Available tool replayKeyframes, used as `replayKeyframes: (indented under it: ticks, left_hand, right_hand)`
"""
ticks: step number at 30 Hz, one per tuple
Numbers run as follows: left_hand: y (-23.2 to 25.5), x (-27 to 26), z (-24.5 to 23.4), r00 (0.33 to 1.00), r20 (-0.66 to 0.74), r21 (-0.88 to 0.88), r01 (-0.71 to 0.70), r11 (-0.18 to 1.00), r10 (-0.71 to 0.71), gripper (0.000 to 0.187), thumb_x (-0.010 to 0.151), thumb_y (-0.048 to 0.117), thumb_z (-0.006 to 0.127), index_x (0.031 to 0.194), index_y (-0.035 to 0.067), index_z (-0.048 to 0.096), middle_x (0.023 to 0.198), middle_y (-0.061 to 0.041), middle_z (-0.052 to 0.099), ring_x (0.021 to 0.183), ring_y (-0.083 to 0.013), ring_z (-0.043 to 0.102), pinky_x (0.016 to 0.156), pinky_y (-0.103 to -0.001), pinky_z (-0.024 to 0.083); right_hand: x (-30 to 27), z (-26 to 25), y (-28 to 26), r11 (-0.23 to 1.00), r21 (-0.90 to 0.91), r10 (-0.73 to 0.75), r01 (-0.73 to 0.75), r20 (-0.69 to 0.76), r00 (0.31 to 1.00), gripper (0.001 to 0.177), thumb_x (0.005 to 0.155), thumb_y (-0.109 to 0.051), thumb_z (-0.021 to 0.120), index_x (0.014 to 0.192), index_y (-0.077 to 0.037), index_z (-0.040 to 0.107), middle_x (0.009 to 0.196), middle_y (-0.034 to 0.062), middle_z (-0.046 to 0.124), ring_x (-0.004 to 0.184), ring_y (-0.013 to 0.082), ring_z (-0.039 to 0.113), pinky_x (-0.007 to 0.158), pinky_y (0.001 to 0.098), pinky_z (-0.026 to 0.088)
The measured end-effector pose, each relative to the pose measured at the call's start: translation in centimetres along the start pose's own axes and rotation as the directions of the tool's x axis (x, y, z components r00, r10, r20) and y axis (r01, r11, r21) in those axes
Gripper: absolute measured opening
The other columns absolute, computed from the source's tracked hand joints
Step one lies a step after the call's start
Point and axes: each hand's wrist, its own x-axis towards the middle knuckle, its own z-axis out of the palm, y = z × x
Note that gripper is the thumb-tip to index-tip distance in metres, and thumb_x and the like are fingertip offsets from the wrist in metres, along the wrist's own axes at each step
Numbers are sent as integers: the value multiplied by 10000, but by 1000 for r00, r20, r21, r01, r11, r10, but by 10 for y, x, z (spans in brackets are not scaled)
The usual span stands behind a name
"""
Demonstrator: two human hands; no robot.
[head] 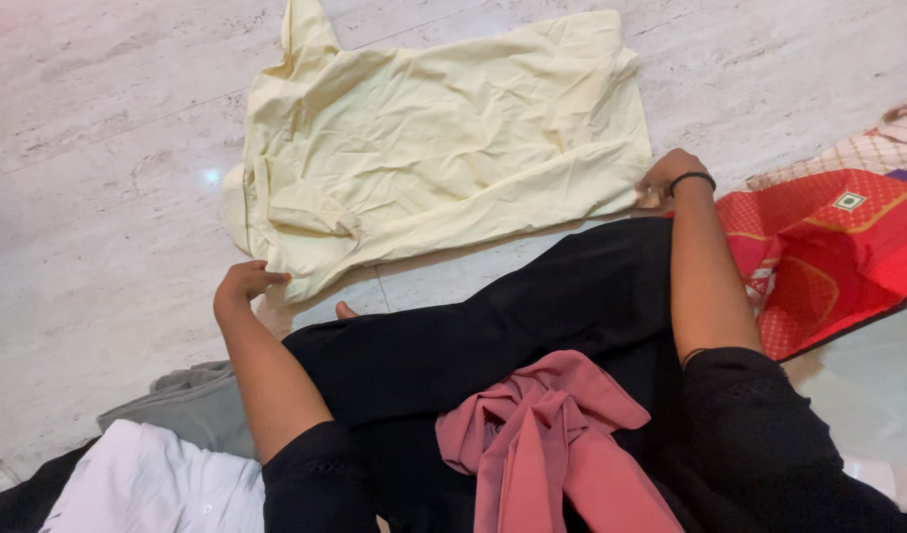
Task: The person fastens the buttons of a shirt, spreads it out on the floor, and folds the sides inward to straighten it.
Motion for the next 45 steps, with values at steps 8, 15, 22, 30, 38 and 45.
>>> replayKeyframes:
  ticks: [8, 15, 22, 30, 38, 45]
  left_hand:
    - [33, -26, 5, 990, -19, -233, -137, 963, 136, 886, 619, 430, 910, 1349, 14, 629, 1255, -186, 737, 1133, -344, 712, 913, -497, 563]
    - [110, -89, 39, 532, -697, 268, -428, 863, 481, 490, 753, 216, 884, 1161, 117, 631, 1090, -134, 627, 959, -329, 670, 798, -464, 534]
    - [154, -68, 81, 747, -249, 398, -501, 768, 616, 370, 811, 329, 831, 1112, 155, 704, 1113, -106, 664, 1019, -311, 661, 821, -455, 532]
    - [189, -55, 55, 831, -273, 390, -366, 845, 486, 303, 885, 403, 760, 1088, 180, 736, 1113, -75, 733, 1052, -285, 688, 866, -450, 533]
    - [265, 11, 44, 447, -419, 611, -505, 610, 790, 262, 960, 240, 683, 1205, 158, 641, 1082, -70, 689, 1022, -322, 659, 759, -472, 542]
    - [351, 97, 38, 95, -306, 877, -358, 320, 947, 482, 943, 82, 575, 1416, 178, 569, 1349, -50, 665, 1412, -335, 472, 1029, -517, 415]
  right_hand:
    - [-15, 4, -16, 968, 65, -201, 240, -364, 910, 494, 753, -465, 871, 1062, -93, 770, 1067, 177, 750, 1018, 343, 693, 875, 455, 540]
    - [-61, 29, -86, 690, -128, -652, 713, -537, 535, 410, 796, -255, 829, 1155, -97, 709, 1120, 198, 671, 1079, 417, 606, 894, 491, 507]
    - [-48, 23, -92, 735, -116, -648, 668, -411, 641, 277, 881, -329, 767, 1039, -102, 752, 1041, 180, 708, 1018, 380, 659, 884, 478, 527]
    - [-13, -4, -119, 800, -23, -515, 600, -540, 666, 195, 992, -297, 679, 995, -118, 759, 1027, 120, 730, 969, 357, 679, 834, 472, 534]
    - [53, -31, -168, 734, -333, -622, 591, -680, 389, 168, 896, -140, 769, 1048, -121, 701, 1086, 99, 662, 1039, 327, 621, 827, 449, 520]
    - [91, -55, -200, 660, -479, -748, 579, -494, 443, 744, 747, -48, 732, 1459, -175, 560, 1462, 131, 566, 1340, 339, 482, 967, 545, 416]
